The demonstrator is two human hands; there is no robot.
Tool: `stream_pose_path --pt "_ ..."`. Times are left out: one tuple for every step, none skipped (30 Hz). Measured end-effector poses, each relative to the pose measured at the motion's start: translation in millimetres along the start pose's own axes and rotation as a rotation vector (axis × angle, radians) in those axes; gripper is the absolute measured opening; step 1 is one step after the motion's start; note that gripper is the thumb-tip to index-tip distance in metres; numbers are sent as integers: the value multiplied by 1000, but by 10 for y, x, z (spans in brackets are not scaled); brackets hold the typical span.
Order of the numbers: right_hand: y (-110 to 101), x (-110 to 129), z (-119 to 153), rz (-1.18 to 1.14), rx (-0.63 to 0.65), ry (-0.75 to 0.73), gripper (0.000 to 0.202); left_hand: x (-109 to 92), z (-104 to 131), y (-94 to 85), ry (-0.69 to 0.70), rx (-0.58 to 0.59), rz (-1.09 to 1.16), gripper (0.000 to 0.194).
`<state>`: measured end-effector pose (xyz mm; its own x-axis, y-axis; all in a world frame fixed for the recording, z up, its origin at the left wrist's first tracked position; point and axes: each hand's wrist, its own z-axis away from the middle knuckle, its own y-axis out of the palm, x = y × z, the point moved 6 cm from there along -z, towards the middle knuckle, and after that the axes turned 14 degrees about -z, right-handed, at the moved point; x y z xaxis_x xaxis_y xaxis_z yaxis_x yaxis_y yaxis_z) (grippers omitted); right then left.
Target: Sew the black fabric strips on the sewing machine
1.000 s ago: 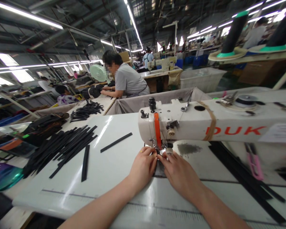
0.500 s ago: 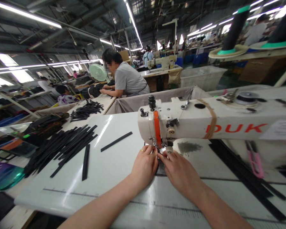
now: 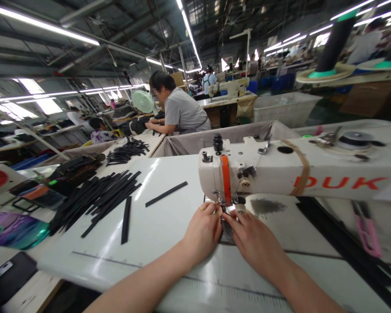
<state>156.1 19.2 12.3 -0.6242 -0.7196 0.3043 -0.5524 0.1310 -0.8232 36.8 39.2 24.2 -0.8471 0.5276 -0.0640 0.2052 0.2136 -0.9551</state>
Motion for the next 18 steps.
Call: stream_pose_path --pt "5 -9 9 -4 -6 -5 39 73 13 -12 1 4 -6 26" --pt "8 -16 17 -8 -10 -10 38 184 35 -28 -12 9 -34 30" --pt "9 -19 24 -10 -16 -17 36 330 68 -47 -36 16 -83 34" --pt "9 -20 30 -10 -22 -23 36 522 117 -78 -90 16 -154 38" --pt "6 -20 35 -7 -31 -31 35 735 184 -114 -144 23 -231 42" --pt "4 -19 39 -2 -39 -38 35 952 267 -154 -181 34 -297 43" --pt "2 -18 43 2 -45 -47 35 1192 370 -203 -244 45 -347 40" --pt "2 -15 45 8 -52 -57 35 1424 487 -240 -288 80 -382 40" --pt "-1 -11 48 17 -64 -69 35 1645 613 -281 -316 113 -413 41" --pt "-5 -7 51 29 -78 -83 35 1853 744 -324 -332 142 -443 42" --pt "-9 -4 54 43 -94 -94 35 2059 879 -366 -351 173 -468 42" --pt "-12 -2 57 58 -110 -103 35 2265 1014 -412 -381 200 -483 43" --pt "-13 -2 60 70 -123 -108 35 2464 1142 -454 -403 230 -486 45" --pt "-12 -5 63 78 -130 -111 35 2647 1256 -485 -395 271 -480 46" --pt "-8 -8 65 81 -132 -113 35 2822 1356 -518 -375 313 -479 47" --pt "-3 -11 66 80 -129 -115 35 3003 1447 -564 -375 347 -493 47" --pt "0 -14 67 80 -128 -118 35 3190 1528 -626 -398 372 -527 48" --pt "0 -16 67 81 -129 -121 35 3366 1596 -693 -423 396 -578 48"
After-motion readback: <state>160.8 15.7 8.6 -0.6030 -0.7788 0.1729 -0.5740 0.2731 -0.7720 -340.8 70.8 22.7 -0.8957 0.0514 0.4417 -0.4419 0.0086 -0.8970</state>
